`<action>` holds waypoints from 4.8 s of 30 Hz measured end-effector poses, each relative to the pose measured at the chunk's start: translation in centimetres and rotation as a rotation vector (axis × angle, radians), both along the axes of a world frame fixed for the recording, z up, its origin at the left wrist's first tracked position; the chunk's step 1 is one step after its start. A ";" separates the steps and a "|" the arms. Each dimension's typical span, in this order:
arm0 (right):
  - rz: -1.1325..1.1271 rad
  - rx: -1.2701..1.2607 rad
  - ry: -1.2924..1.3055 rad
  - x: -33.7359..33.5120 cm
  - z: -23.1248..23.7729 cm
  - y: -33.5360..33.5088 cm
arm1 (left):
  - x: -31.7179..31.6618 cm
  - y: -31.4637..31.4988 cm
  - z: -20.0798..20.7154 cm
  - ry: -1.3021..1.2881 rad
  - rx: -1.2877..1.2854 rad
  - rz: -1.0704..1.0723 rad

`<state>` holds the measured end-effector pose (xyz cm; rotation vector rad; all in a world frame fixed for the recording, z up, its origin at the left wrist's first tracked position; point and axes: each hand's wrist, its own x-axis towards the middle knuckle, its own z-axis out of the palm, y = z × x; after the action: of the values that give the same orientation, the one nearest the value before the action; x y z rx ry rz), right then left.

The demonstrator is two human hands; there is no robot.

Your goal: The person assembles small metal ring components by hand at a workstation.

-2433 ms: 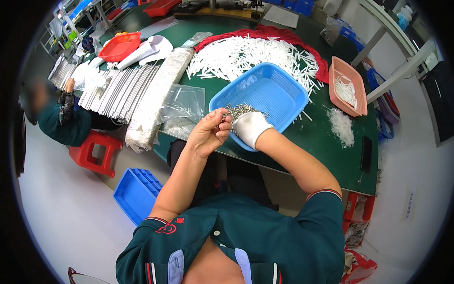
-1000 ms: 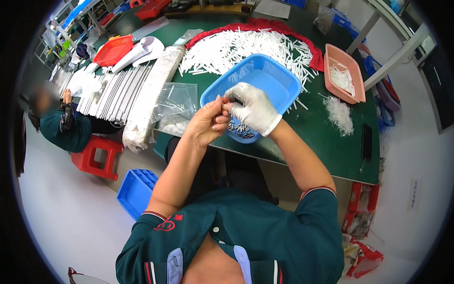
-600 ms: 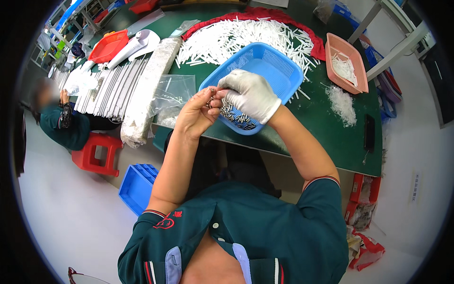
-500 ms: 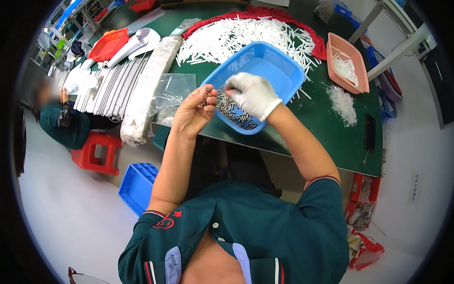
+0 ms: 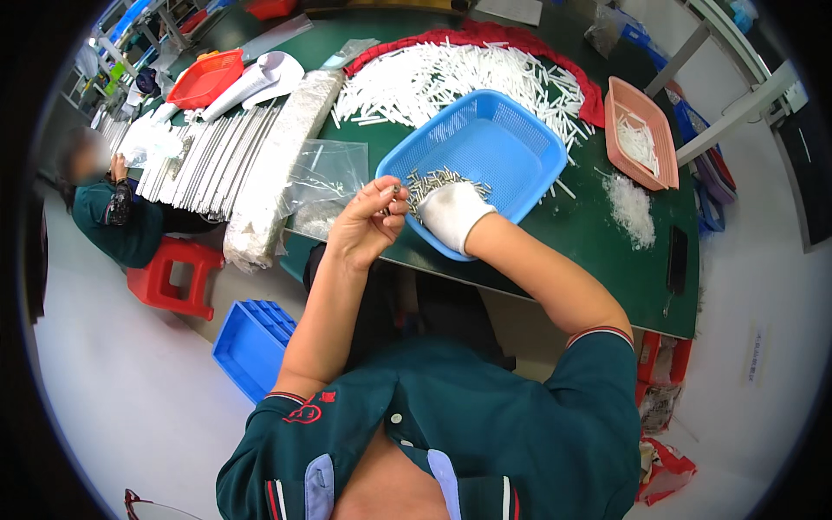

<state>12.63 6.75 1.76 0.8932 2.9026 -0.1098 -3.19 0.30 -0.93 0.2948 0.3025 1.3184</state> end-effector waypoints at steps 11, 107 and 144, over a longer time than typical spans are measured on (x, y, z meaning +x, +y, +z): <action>-0.321 -1.010 1.197 2.5 2.8 -0.1 | 1.0 -0.4 0.2 -0.027 0.015 -0.084; -0.212 -0.490 0.817 3.6 5.8 -1.8 | 2.7 -0.3 1.2 0.124 0.069 -0.118; -0.107 -0.094 0.123 0.8 1.5 0.2 | 0.5 -0.1 0.4 0.043 0.015 -0.028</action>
<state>13.48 6.98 3.25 1.0603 2.9307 -0.3181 -2.74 0.23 -0.56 0.3396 0.3238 1.2887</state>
